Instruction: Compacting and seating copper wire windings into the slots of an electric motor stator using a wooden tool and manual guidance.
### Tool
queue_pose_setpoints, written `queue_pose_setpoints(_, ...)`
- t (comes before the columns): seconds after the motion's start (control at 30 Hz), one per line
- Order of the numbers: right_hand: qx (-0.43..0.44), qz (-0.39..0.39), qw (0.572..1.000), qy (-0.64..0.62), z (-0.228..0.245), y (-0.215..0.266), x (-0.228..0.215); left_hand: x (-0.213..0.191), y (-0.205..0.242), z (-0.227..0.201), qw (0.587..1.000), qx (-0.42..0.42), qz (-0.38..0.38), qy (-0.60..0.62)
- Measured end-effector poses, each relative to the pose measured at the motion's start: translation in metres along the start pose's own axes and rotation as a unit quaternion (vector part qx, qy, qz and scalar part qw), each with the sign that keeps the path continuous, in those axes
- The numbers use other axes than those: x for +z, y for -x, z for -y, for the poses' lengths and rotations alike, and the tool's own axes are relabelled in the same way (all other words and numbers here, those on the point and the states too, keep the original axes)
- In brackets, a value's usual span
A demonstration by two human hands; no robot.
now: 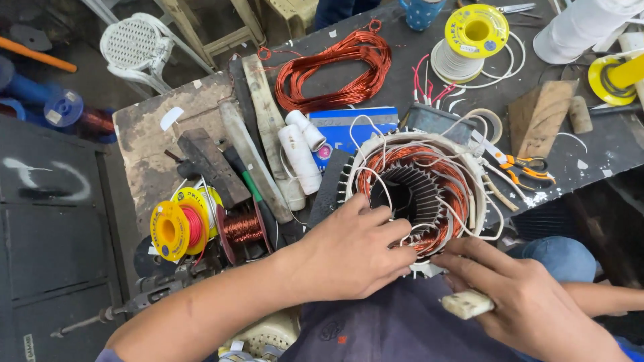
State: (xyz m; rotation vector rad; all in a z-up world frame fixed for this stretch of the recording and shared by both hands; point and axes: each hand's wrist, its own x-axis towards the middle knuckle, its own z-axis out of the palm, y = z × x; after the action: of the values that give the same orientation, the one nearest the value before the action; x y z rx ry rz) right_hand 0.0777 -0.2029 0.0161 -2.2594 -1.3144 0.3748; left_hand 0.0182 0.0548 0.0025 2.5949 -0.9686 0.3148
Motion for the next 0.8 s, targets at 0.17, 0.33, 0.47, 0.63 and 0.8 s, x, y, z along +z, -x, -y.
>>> queue_pose_setpoints(0.17, 0.033, 0.153, 0.983, 0.096, -0.011, 0.007, 0.008, 0.007, -0.018, -0.004, 0.987, -0.093, 0.127, 0.033)
queue_pose_setpoints(0.33, 0.021, 0.212, 0.976, -0.041, -0.002, -0.005, -0.021, 0.003, -0.03, 0.002, 0.975, -0.124, 0.179, 0.038)
queue_pose_setpoints(0.47, 0.053, 0.266, 0.954, -0.125, -0.009, -0.007, -0.029, -0.007, -0.041, 0.009, 0.95, -0.137, 0.239, 0.147)
queue_pose_setpoints(0.63, 0.048, 0.272, 0.955, -0.103, -0.009, -0.012, -0.027, -0.008, -0.039, 0.003, 0.96, -0.133, 0.219, 0.114)
queue_pose_setpoints(0.8, 0.062, 0.325, 0.944, -0.021, -0.012, -0.017, -0.034, -0.008, -0.026, -0.008, 0.955, -0.136, 0.246, 0.093)
